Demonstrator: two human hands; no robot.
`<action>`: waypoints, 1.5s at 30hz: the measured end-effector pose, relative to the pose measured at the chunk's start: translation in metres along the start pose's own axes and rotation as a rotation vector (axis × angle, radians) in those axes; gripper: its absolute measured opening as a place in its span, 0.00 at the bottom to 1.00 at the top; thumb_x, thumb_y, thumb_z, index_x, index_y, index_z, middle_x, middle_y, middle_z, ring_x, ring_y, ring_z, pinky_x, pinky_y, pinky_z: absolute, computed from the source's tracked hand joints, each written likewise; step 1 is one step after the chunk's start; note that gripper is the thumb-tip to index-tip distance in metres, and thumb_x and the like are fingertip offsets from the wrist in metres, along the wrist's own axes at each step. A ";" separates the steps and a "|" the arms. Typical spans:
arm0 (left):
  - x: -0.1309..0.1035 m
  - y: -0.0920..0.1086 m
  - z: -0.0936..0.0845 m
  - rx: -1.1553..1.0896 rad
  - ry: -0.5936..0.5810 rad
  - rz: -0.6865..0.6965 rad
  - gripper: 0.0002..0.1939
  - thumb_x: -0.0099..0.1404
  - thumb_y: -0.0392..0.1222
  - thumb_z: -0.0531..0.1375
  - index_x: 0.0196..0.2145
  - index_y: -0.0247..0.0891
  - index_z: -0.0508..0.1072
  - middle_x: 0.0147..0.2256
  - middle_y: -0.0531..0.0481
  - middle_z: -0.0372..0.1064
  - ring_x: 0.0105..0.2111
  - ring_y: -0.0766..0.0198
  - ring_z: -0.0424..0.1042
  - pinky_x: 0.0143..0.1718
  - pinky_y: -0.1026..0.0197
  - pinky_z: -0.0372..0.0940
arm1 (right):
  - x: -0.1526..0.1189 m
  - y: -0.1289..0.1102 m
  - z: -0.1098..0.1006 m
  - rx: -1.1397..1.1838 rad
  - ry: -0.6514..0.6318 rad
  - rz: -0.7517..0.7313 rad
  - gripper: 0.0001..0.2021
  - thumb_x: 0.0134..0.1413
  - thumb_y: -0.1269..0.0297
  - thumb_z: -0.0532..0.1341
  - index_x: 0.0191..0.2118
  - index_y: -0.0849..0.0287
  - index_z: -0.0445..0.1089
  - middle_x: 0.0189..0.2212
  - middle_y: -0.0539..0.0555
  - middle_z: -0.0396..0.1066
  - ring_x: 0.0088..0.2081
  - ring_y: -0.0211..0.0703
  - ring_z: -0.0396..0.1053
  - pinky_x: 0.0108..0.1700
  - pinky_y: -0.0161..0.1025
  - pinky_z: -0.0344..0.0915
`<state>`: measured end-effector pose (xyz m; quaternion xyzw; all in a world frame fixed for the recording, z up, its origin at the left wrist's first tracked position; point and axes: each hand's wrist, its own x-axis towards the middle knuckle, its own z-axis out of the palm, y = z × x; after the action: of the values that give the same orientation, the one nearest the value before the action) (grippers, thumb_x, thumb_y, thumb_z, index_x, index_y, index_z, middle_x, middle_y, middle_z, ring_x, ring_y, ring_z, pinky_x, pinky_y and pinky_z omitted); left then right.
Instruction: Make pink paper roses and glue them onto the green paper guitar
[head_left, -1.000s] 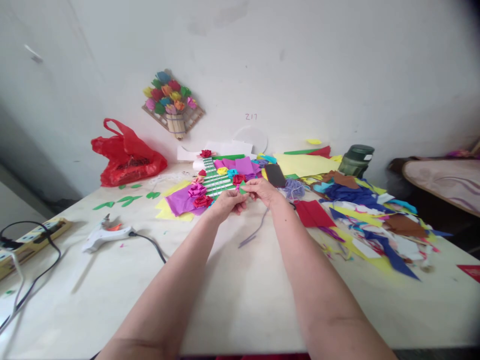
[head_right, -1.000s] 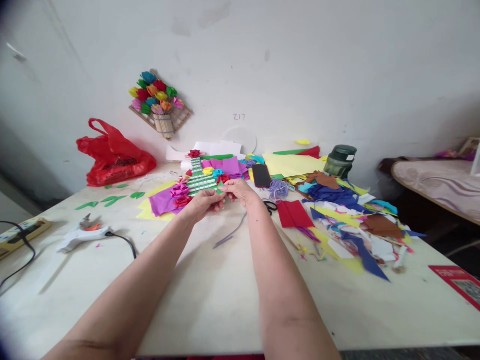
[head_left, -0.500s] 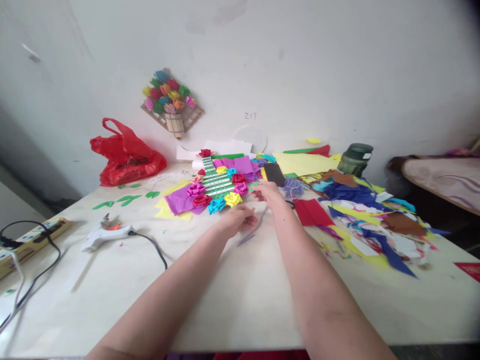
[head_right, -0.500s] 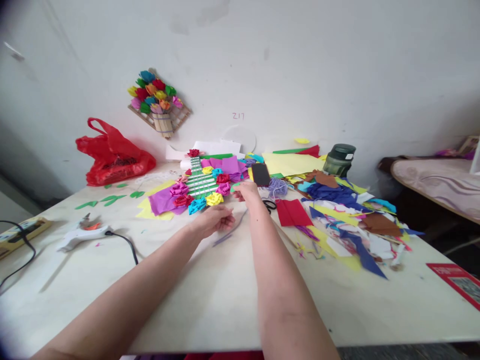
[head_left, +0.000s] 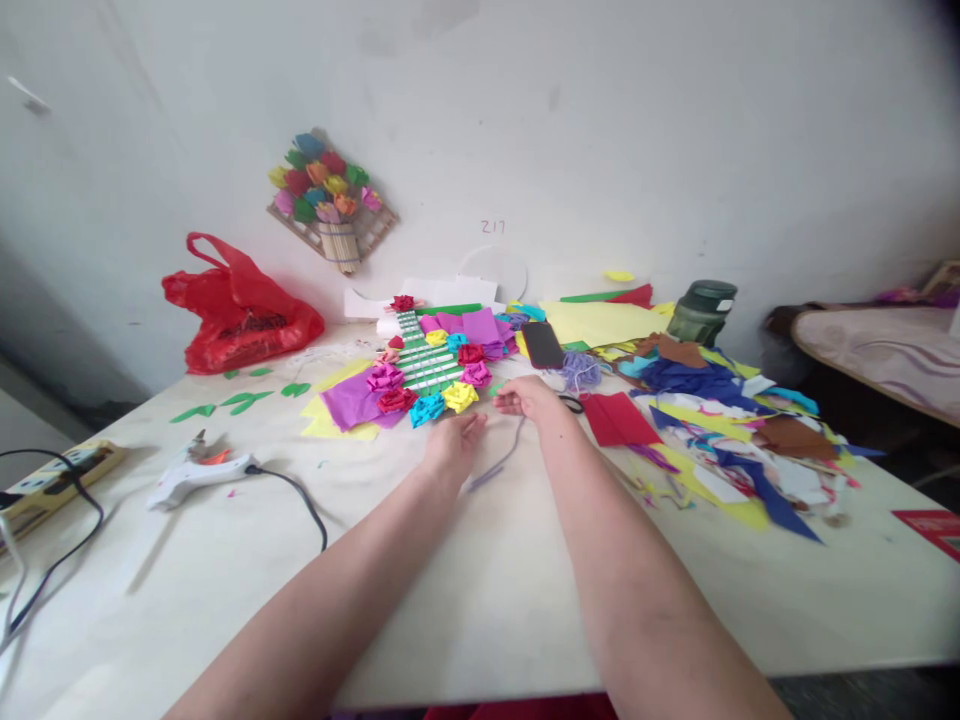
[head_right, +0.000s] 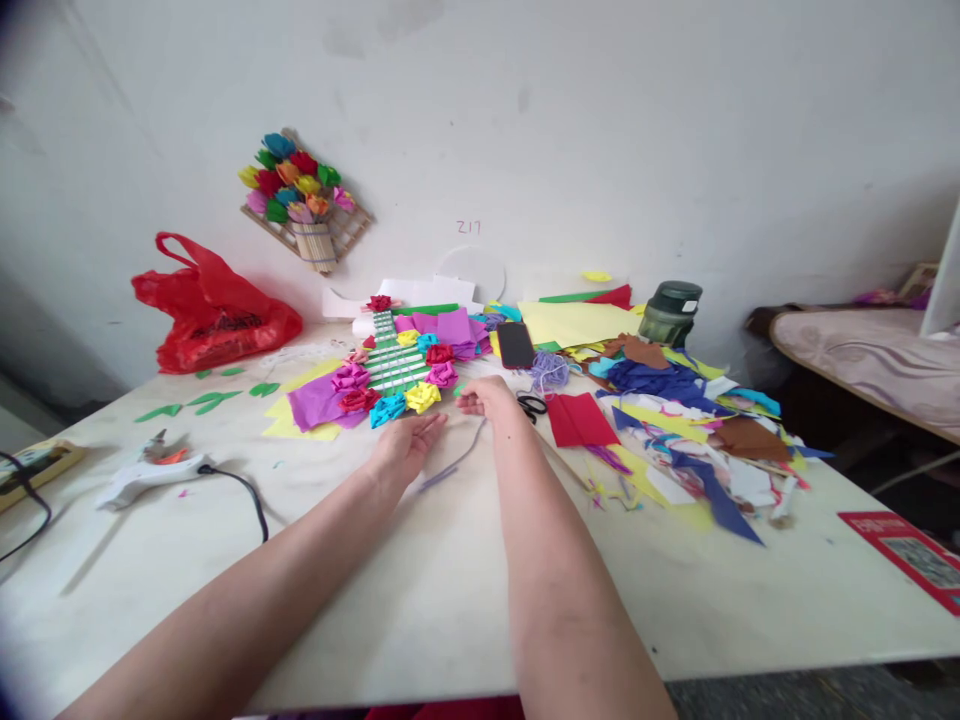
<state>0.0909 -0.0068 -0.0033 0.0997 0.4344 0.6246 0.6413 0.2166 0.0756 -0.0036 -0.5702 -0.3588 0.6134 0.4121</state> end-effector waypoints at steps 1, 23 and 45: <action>0.001 0.000 0.000 -0.019 -0.001 0.002 0.10 0.57 0.20 0.51 0.31 0.30 0.66 0.26 0.45 0.69 0.27 0.66 0.73 0.35 0.68 0.69 | 0.000 0.000 0.001 0.000 -0.004 0.007 0.05 0.49 0.81 0.56 0.31 0.69 0.68 0.14 0.52 0.69 0.19 0.36 0.69 0.26 0.32 0.71; 0.021 -0.001 0.009 -0.276 -0.014 0.068 0.10 0.68 0.39 0.50 0.33 0.37 0.69 0.35 0.46 0.71 0.36 0.66 0.73 0.38 0.66 0.69 | -0.001 0.000 0.009 -0.058 -0.071 0.017 0.06 0.50 0.70 0.62 0.33 0.69 0.69 0.17 0.55 0.72 0.18 0.36 0.69 0.21 0.29 0.67; 0.028 -0.003 0.009 -0.275 -0.058 0.046 0.11 0.68 0.36 0.47 0.38 0.36 0.68 0.32 0.47 0.70 0.30 0.67 0.72 0.36 0.66 0.69 | -0.006 -0.006 0.031 -0.173 0.092 -0.049 0.06 0.47 0.76 0.60 0.22 0.66 0.67 0.11 0.51 0.66 0.12 0.33 0.61 0.15 0.29 0.60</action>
<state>0.0948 0.0211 -0.0119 0.0387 0.3236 0.6895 0.6468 0.1864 0.0730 0.0072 -0.6223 -0.4051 0.5428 0.3924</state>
